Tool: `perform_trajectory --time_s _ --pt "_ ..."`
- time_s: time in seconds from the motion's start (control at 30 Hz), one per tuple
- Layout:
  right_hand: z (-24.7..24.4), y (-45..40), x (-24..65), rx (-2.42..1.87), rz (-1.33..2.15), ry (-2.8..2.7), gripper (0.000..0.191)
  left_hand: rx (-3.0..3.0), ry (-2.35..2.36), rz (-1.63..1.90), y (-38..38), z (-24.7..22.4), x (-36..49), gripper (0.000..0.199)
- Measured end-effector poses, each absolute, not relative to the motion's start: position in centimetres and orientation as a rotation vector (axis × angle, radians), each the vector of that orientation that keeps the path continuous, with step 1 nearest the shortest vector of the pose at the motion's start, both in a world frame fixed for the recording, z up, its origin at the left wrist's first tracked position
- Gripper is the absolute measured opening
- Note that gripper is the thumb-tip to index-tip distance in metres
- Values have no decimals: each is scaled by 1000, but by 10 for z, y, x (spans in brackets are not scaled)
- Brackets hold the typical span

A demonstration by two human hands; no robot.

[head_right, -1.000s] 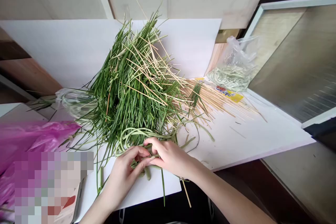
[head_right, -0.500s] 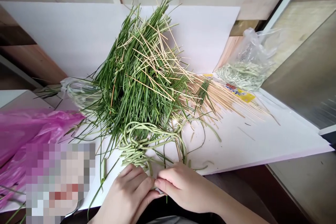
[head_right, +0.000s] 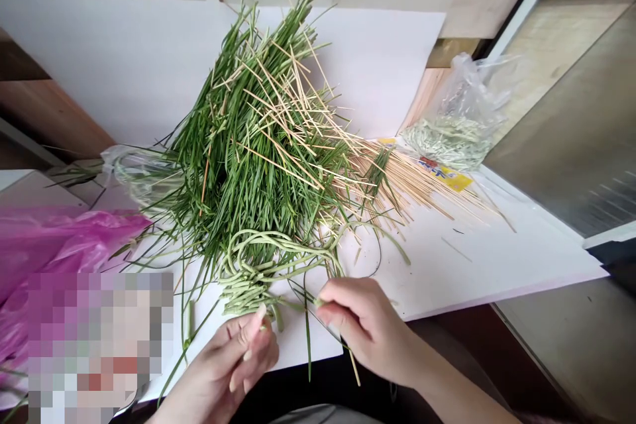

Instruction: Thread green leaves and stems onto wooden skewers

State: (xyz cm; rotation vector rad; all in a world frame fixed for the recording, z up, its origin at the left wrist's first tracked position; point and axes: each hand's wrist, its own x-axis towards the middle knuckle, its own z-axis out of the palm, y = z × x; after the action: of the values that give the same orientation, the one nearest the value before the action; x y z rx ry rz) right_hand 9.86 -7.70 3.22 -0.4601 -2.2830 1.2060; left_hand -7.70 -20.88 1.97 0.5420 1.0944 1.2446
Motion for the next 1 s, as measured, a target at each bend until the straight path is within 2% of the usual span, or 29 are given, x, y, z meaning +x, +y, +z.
perform_trajectory --time_s 0.13,0.27,0.4,0.57,0.67,0.87,1.0 --pt "25 -57 94 -567 744 -2555 26 1036 1571 1217 -198 15 -112 50" --pt "18 -57 75 -544 548 -2835 28 1782 2093 1054 -181 9 -151 28" --pt "16 -64 60 -481 729 -2844 19 2139 2232 995 -174 7 -153 21" --pt "19 -63 54 -584 1354 -2579 35 2177 1939 1138 -178 5 -122 27" --pt "18 -59 53 -565 1620 -2418 37 1958 1798 1148 -176 1 -112 20" --pt "14 -52 53 -545 1789 -2368 29 1616 1727 1191 -176 0 -116 15" --pt "9 -48 54 -525 1505 -2483 21 1513 1807 1216 -182 -2 -129 16"
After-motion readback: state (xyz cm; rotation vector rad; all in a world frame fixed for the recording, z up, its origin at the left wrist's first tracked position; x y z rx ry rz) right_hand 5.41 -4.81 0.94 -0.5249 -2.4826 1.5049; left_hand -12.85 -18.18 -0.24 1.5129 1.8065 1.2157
